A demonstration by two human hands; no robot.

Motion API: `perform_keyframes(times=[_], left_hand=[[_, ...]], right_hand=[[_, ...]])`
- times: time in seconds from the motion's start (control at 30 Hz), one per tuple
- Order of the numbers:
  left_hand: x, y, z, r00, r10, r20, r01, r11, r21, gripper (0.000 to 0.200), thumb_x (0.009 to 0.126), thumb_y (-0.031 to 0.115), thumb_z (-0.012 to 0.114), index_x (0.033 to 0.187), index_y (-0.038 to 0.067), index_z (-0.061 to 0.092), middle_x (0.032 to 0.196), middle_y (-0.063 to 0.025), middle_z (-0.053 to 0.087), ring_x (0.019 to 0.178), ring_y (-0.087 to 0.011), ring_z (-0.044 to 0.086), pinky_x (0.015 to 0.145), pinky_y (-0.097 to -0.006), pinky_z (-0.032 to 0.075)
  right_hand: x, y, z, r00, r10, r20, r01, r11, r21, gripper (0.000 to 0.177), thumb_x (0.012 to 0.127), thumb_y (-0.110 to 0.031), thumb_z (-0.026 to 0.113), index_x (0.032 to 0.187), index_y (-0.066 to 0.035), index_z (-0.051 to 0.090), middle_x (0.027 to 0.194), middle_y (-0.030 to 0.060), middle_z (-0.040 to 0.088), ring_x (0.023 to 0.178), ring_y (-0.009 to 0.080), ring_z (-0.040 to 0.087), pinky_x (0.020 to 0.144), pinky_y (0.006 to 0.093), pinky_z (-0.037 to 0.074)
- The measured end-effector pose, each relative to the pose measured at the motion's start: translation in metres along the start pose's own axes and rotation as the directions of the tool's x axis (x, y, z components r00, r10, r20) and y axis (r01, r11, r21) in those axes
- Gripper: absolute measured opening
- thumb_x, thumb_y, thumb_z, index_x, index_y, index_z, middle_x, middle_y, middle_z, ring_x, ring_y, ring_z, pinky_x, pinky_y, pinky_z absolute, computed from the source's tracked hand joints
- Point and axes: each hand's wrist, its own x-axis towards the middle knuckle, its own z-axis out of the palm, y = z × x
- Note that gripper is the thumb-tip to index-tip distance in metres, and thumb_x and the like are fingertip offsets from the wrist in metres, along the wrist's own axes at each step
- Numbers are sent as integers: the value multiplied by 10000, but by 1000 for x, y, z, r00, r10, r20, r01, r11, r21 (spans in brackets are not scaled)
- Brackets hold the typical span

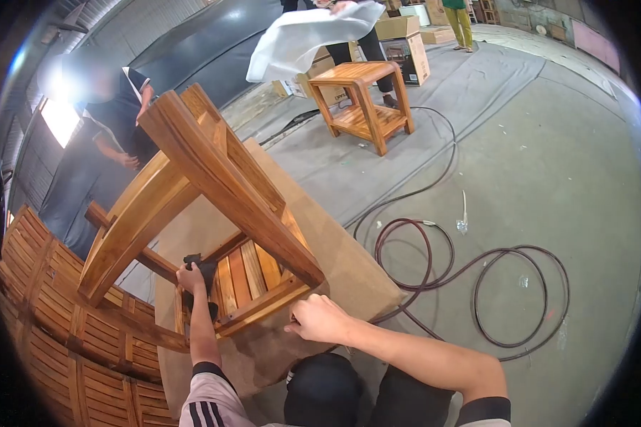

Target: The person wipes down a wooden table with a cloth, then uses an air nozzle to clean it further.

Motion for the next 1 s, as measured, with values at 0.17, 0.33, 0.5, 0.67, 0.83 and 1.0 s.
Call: perform_keyframes(times=[0.17,0.33,0.5,0.67,0.83,1.0], left_hand=[[-7,17,-18,978,185,93,-187,982,17,289,818,240,693,1003,23,644,993,-176,627,926,-353,616,806,-430,503],[-19,20,-12,834,549,46,-526,818,-233,256,797,207,716,952,27,623,938,-150,638,891,-347,620,791,-435,496],[-33,34,8,685,725,71,-693,679,-242,205,804,145,690,968,36,636,986,-133,664,961,-338,617,834,-426,472],[-42,77,-4,560,815,150,-724,569,-389,220,779,99,670,977,9,643,983,-161,645,962,-351,599,854,-428,475],[-70,165,16,470,857,212,-730,512,-453,249,737,45,656,983,15,647,981,-165,638,974,-367,589,859,-428,486],[-75,172,7,549,770,325,-614,635,-469,290,726,19,654,1014,52,657,1041,-133,647,1009,-322,599,846,-418,498]], right_hand=[[6,2,2,999,-21,-38,20,999,-29,284,789,-266,722,767,14,681,702,190,660,716,373,663,686,430,538],[14,1,15,998,7,-56,-11,997,-70,298,769,-250,723,733,38,657,699,211,647,733,383,663,697,441,537],[15,-2,17,998,20,-64,-25,996,-88,307,770,-247,714,716,46,640,691,234,637,733,397,659,693,452,535],[18,1,22,996,25,-82,-35,993,-114,312,803,-261,698,713,32,634,670,200,636,703,371,652,674,450,524],[20,-2,26,996,1,-93,-15,989,-148,299,797,-255,691,727,32,641,671,215,634,709,382,653,676,455,532],[15,-9,22,998,28,-53,-35,991,-129,281,770,-242,692,708,30,653,673,228,634,716,389,659,679,455,539]])
